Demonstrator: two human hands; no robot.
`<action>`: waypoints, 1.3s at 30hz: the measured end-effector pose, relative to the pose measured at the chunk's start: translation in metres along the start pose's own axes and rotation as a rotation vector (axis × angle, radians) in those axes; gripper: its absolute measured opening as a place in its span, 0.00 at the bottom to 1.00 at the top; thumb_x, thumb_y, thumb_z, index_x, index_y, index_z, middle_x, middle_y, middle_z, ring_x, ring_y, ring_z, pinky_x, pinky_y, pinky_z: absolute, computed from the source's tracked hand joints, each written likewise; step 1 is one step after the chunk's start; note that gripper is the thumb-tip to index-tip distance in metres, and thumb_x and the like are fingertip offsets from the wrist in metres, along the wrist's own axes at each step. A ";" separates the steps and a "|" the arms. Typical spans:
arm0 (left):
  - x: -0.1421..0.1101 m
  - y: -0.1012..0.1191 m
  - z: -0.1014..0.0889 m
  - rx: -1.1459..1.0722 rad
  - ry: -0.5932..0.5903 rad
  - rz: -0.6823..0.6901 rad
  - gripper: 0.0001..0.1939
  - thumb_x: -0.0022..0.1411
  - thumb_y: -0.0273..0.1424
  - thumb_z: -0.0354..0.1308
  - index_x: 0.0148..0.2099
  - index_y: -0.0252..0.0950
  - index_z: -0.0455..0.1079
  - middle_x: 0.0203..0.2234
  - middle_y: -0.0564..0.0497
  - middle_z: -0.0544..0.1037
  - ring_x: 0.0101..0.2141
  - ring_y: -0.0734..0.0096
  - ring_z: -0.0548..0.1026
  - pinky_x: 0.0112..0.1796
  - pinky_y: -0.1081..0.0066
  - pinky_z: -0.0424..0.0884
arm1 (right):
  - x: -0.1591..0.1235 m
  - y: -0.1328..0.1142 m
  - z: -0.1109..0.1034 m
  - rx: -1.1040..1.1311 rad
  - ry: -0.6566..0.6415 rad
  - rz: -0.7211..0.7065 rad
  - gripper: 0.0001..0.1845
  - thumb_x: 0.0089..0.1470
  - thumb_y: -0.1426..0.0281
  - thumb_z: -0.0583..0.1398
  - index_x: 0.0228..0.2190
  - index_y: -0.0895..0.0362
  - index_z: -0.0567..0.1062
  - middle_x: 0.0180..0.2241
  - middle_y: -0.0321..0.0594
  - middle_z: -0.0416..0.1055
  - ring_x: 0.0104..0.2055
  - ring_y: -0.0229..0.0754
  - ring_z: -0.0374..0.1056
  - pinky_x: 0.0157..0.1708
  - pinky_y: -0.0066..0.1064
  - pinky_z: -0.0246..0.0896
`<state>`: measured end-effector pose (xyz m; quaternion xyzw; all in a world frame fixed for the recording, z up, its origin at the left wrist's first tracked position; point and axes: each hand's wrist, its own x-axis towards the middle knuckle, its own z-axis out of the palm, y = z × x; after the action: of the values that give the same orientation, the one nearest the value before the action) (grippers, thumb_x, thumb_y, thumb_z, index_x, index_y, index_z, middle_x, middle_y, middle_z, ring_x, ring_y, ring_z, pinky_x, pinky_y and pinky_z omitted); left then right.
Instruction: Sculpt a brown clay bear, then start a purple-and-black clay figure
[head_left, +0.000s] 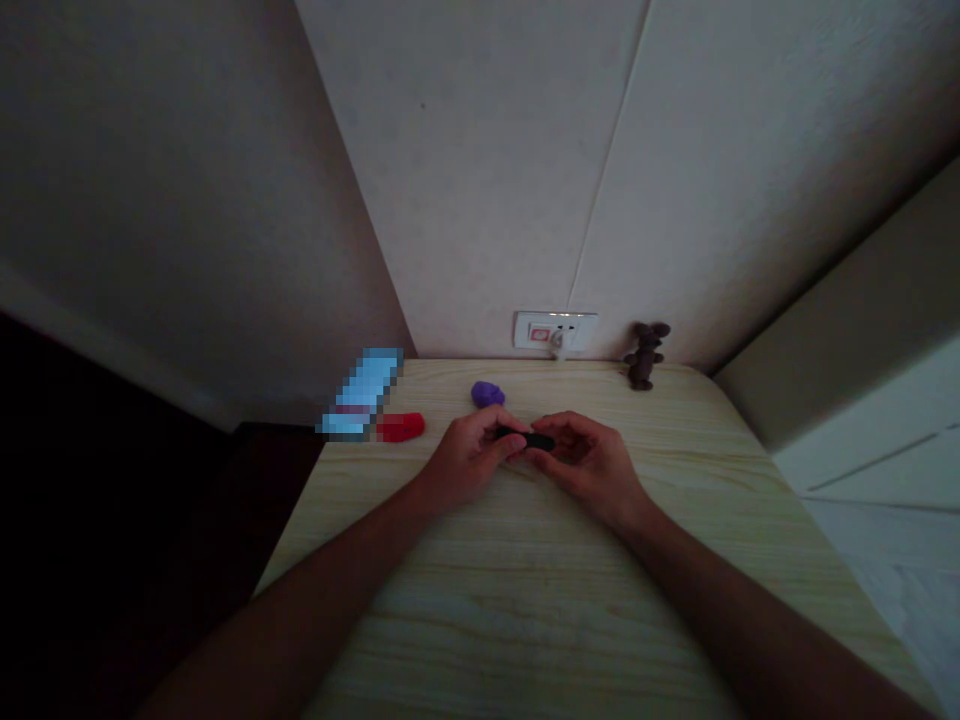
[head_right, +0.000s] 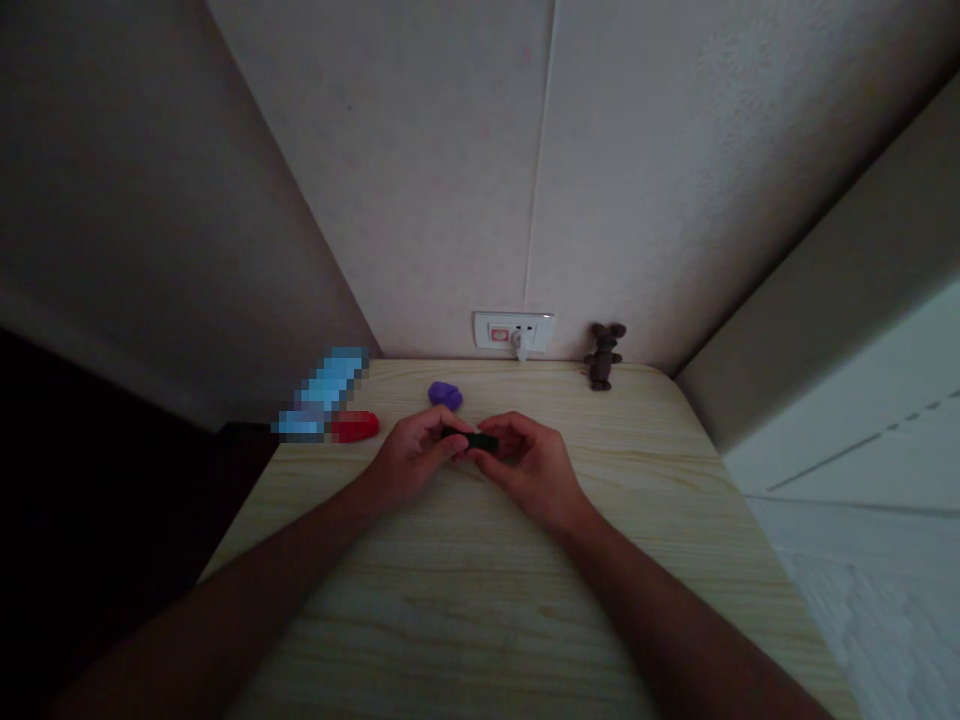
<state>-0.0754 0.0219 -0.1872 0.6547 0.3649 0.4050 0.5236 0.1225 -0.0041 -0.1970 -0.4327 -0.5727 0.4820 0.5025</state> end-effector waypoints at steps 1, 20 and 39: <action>0.000 0.000 0.000 0.001 0.002 -0.001 0.10 0.64 0.37 0.65 0.41 0.34 0.76 0.30 0.50 0.79 0.31 0.68 0.76 0.33 0.71 0.70 | 0.000 -0.001 0.000 -0.001 -0.005 0.007 0.20 0.46 0.57 0.76 0.39 0.52 0.83 0.35 0.41 0.85 0.35 0.45 0.80 0.36 0.34 0.77; -0.002 0.004 -0.004 0.264 -0.034 0.156 0.15 0.71 0.38 0.60 0.50 0.34 0.81 0.41 0.44 0.84 0.42 0.60 0.80 0.45 0.64 0.72 | -0.002 -0.012 0.001 0.093 0.039 0.029 0.19 0.45 0.58 0.76 0.35 0.55 0.81 0.29 0.39 0.82 0.30 0.41 0.78 0.32 0.32 0.77; -0.005 0.011 -0.008 0.712 -0.001 0.493 0.11 0.67 0.34 0.61 0.48 0.33 0.77 0.39 0.44 0.80 0.42 0.60 0.79 0.46 0.62 0.76 | 0.003 -0.012 -0.009 0.099 0.347 0.074 0.14 0.55 0.58 0.65 0.29 0.57 0.79 0.20 0.34 0.73 0.17 0.33 0.64 0.17 0.24 0.55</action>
<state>-0.0840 0.0184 -0.1762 0.8623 0.3141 0.3666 0.1530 0.1313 -0.0021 -0.1843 -0.5048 -0.4367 0.4457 0.5965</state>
